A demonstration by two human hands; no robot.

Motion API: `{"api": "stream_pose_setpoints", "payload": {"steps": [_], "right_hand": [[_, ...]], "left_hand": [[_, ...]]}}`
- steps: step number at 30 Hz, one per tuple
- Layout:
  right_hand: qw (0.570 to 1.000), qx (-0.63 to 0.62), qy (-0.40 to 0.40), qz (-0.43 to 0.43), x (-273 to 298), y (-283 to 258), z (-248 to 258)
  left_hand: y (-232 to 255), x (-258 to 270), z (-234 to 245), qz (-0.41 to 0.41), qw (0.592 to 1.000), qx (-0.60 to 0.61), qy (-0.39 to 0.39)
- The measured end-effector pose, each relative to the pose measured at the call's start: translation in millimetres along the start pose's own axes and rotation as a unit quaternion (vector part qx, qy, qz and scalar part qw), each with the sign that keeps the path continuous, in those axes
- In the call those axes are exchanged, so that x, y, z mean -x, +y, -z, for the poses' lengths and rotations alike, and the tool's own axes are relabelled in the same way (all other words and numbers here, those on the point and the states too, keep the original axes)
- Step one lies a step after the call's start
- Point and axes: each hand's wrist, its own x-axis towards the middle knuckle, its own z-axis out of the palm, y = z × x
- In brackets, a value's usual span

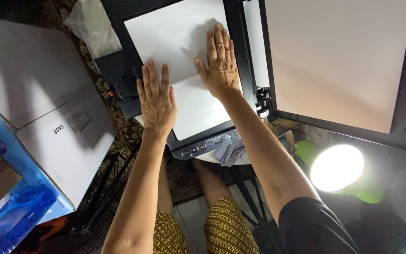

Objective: The person wipes the printer's exterior and scanner glass with a cloth, then places sheets of paper on the scanner bed to scan them. The person handles the printer lid and paper sheets throughout the clip.

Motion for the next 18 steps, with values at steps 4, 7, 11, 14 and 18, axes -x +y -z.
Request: {"api": "stream_pose_setpoints", "payload": {"steps": [4, 7, 11, 14, 18], "right_hand": [[0.999, 0.019, 0.018, -0.028, 6, -5, -7], [0.997, 0.001, 0.029, -0.07, 21, -17, -13], [0.995, -0.016, 0.064, -0.08, 41, -24, -17], [0.993, -0.041, 0.059, -0.093, 45, -23, -19], [0.993, -0.037, 0.062, -0.092, 42, -21, -20]], "left_hand": [[0, 1, -1, 0.009, 1.0, -0.02, -0.018], [4, -2, 1, 0.029, 0.998, -0.024, -0.041], [7, -2, 3, 0.043, 0.998, -0.019, -0.04], [9, -3, 1, 0.051, 0.998, 0.008, -0.031], [10, -4, -3, 0.052, 0.998, -0.003, -0.027]]}}
